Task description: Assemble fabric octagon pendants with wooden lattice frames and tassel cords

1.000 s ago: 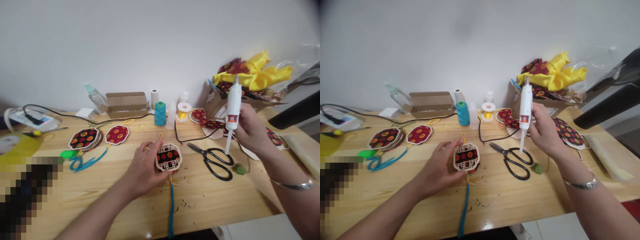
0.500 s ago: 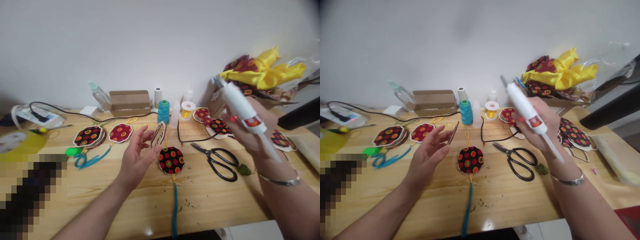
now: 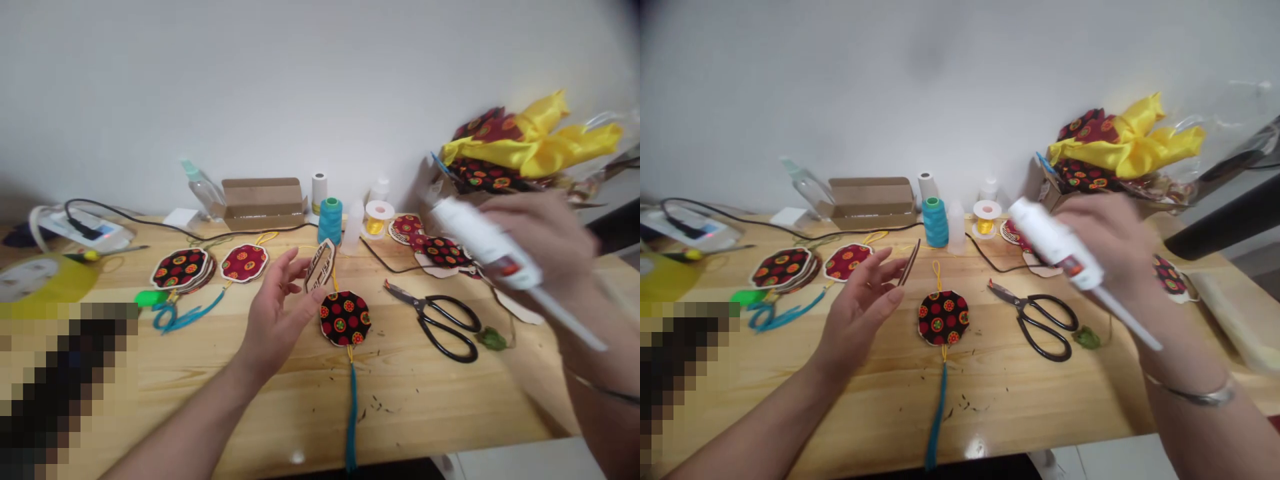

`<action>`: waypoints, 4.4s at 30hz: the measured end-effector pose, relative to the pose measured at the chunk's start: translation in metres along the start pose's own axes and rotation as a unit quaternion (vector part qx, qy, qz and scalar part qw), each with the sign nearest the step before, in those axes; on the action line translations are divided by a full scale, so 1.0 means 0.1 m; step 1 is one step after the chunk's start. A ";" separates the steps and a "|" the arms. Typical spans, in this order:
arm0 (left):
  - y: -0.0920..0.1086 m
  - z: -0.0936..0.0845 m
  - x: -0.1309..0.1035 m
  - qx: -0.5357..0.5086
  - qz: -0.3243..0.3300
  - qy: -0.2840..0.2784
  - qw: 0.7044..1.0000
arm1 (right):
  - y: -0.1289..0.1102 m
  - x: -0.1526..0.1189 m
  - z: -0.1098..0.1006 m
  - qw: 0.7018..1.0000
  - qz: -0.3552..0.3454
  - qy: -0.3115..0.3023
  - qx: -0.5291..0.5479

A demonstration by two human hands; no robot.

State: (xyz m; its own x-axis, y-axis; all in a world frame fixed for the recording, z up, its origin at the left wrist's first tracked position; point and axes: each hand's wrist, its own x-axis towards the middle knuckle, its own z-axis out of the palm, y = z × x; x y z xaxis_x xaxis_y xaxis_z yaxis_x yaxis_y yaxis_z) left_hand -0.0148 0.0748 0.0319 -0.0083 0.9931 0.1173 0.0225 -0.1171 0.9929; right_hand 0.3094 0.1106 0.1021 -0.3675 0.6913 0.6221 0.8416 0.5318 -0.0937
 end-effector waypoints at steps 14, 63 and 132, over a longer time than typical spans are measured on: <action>0.04 0.01 -0.01 -0.012 -0.012 0.018 1.000 | -0.76 0.02 0.40 0.941 -0.003 -0.235 0.245; 0.08 0.02 -0.03 -0.031 -0.058 -0.003 0.998 | -0.74 -0.23 0.89 0.959 -0.067 -0.137 0.239; 0.08 0.03 -0.01 -0.025 -0.079 0.012 0.996 | -0.65 -0.25 0.82 0.965 -0.029 -0.158 0.207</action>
State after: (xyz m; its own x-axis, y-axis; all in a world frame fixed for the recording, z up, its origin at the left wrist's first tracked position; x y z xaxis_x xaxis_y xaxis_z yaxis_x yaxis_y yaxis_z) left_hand -0.0112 0.0726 0.0394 -0.0316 0.9986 -0.0416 -0.0304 0.0407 0.9987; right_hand 0.2314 0.0994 0.0289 -0.5671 0.7343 0.3730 0.6094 0.6788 -0.4097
